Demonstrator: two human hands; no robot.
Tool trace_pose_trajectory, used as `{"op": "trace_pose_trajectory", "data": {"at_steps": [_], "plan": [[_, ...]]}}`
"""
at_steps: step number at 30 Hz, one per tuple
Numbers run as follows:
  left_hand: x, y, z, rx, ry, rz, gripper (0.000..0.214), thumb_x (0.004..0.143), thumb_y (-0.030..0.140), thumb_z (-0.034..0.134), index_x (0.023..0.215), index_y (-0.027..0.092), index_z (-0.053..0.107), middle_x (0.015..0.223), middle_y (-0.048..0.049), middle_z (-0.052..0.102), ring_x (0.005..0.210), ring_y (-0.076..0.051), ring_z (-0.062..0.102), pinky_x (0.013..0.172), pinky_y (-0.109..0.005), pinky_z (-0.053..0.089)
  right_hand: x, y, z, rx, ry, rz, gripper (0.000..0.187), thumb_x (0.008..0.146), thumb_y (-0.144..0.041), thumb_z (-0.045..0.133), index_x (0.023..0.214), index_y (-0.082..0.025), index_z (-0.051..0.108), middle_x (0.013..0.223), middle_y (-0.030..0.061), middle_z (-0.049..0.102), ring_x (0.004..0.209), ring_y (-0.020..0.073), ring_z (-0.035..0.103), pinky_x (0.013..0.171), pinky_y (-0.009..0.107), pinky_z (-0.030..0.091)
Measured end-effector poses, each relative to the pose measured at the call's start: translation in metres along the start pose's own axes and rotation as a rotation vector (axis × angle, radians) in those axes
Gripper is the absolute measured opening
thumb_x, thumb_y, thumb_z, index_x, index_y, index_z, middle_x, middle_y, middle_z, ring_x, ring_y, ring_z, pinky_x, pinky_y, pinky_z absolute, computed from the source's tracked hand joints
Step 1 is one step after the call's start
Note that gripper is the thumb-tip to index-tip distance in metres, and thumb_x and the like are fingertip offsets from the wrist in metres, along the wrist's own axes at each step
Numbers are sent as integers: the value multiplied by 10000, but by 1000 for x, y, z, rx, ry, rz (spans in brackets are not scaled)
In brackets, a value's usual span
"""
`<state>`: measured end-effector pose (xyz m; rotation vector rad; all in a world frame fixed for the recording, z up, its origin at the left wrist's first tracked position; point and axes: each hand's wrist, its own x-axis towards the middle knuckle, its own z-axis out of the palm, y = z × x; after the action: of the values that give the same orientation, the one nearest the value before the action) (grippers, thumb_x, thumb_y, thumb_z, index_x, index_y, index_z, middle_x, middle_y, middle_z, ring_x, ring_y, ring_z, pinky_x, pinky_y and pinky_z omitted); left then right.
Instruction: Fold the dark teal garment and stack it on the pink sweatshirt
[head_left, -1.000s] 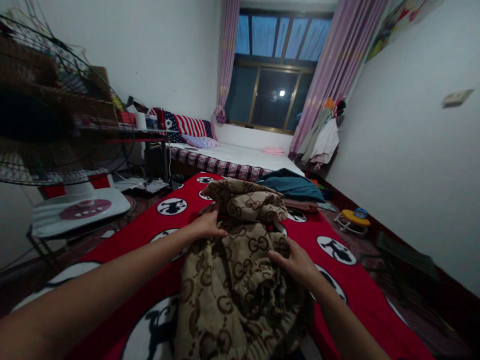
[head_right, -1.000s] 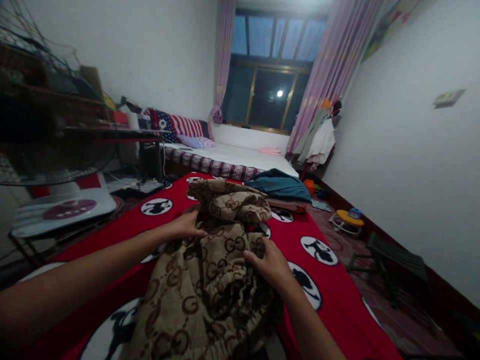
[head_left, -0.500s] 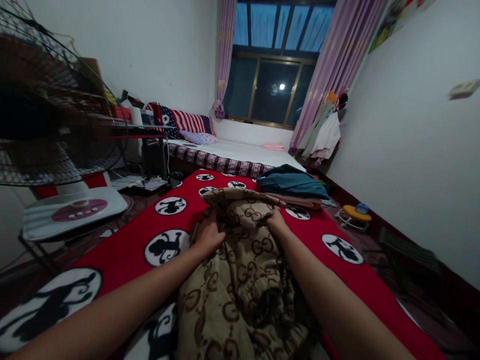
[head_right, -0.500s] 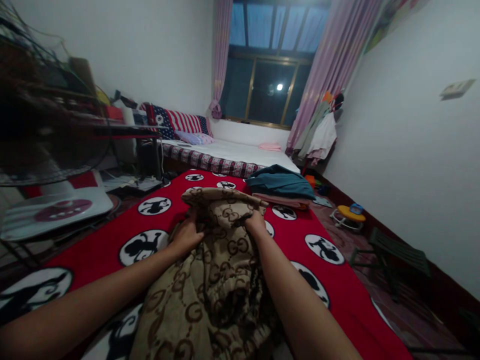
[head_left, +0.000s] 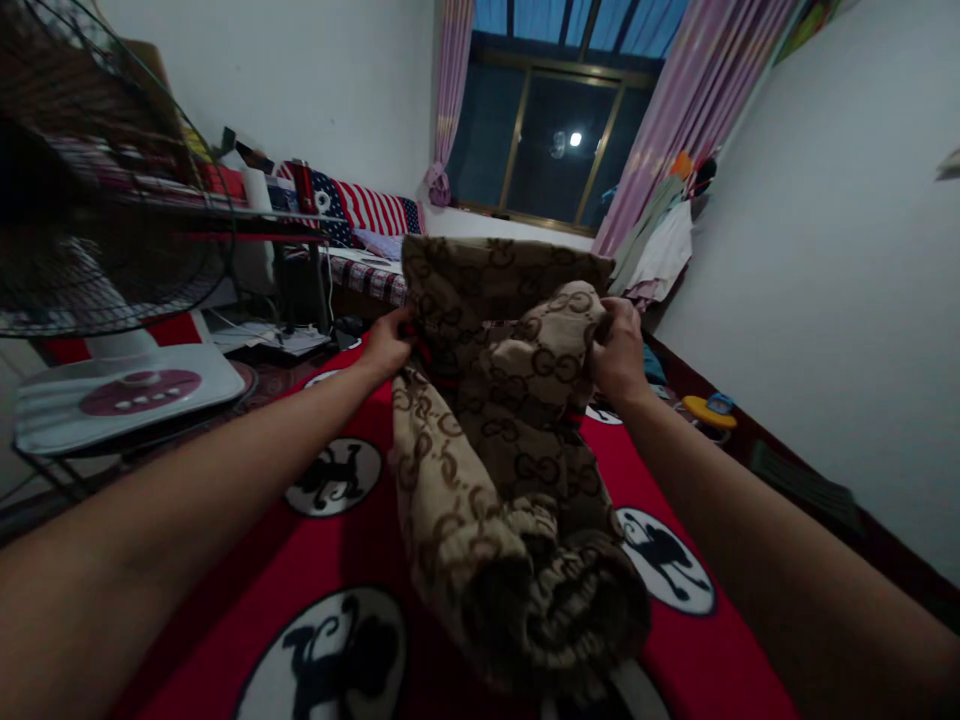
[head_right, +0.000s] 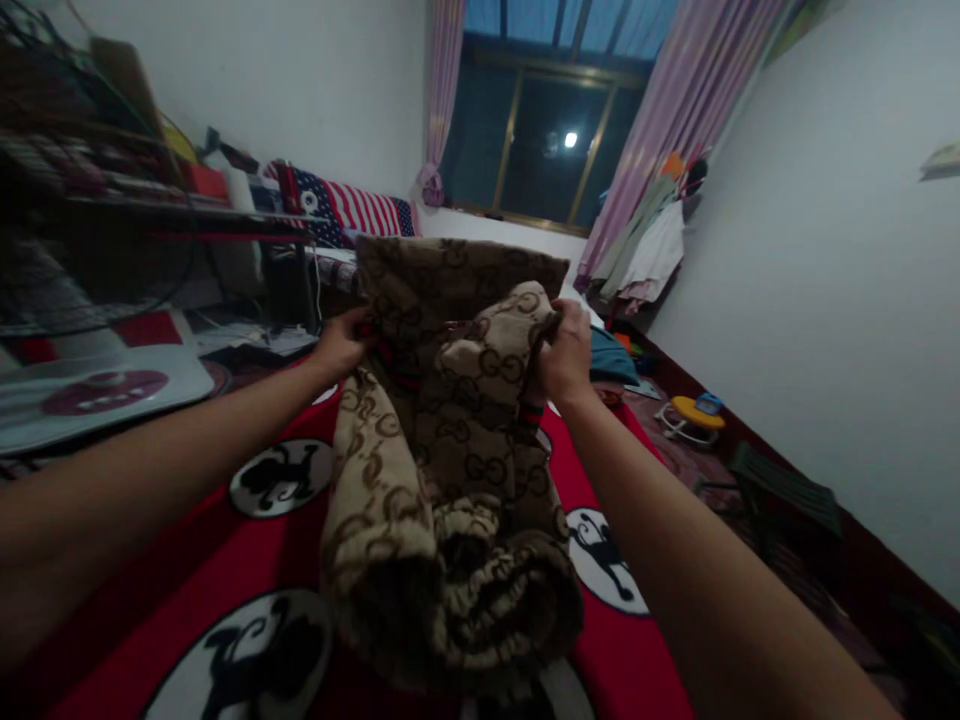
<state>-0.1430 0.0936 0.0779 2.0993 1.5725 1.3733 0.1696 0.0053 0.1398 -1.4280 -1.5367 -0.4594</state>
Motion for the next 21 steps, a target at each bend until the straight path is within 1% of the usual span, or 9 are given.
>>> {"op": "trace_pose_trajectory", "data": {"at_steps": [3,6,8,10,12,14,15,18,21], "plan": [[9,0,6,80,-4,-40,708,669,109,722,1341,112,499,1372,-167,497,1262,-322,453,1079,-449,359,-30,19,3,-88,-204,200,607,731,-348,629,1263,-110,463,1248,204,527,1191,327,484,988,454,411],[-21,8,12,106,-67,103,599,704,202,716,1282,151,564,1409,-145,462,1306,-319,411,1100,-453,333,-85,26,-9,-93,-369,143,539,785,-487,601,1205,-153,538,1199,172,572,1177,327,510,985,476,421],[-49,19,9,60,-260,310,392,809,290,629,1187,190,639,1279,-93,593,1202,-256,523,1066,-396,376,-117,17,-22,-51,-394,29,436,834,-500,560,1136,-188,589,1190,147,581,1165,305,518,977,465,429],[-76,31,0,25,-529,489,288,887,362,544,1091,226,695,1112,-51,689,1069,-213,603,1052,-370,370,-137,1,-35,-11,-441,-88,406,852,-498,560,1138,-212,601,1239,130,562,1176,290,508,983,455,422],[-96,37,-12,73,-734,591,291,901,419,537,1078,268,711,1079,-34,706,1058,-211,607,1069,-373,324,-147,-16,-42,-17,-514,-151,518,813,-508,625,1244,-231,555,1318,125,519,1204,294,486,995,454,407],[-107,34,-24,185,-843,622,316,865,461,590,1107,293,706,1099,-44,694,1086,-235,585,1055,-375,317,-150,-27,-41,-94,-598,-171,640,750,-498,702,1310,-253,512,1339,123,503,1208,304,478,971,448,409],[-109,29,-29,236,-878,613,329,843,459,620,1114,294,704,1095,-52,688,1079,-244,581,1023,-364,343,-152,-29,-38,-156,-646,-178,613,738,-468,724,1284,-264,535,1307,117,525,1187,302,489,946,437,413],[-112,8,-40,342,-945,530,297,795,310,666,1088,286,707,1019,-48,682,998,-233,594,897,-303,416,-155,-26,-25,-325,-782,-222,260,781,-283,689,1035,-249,643,1091,84,622,1056,256,551,863,368,409],[-111,-9,-48,390,-942,475,375,759,124,593,1078,296,692,943,-25,674,944,-213,594,815,-270,425,-151,-13,-24,-211,-768,-182,88,793,-173,602,866,-219,623,925,44,641,906,196,584,787,304,409]]}}
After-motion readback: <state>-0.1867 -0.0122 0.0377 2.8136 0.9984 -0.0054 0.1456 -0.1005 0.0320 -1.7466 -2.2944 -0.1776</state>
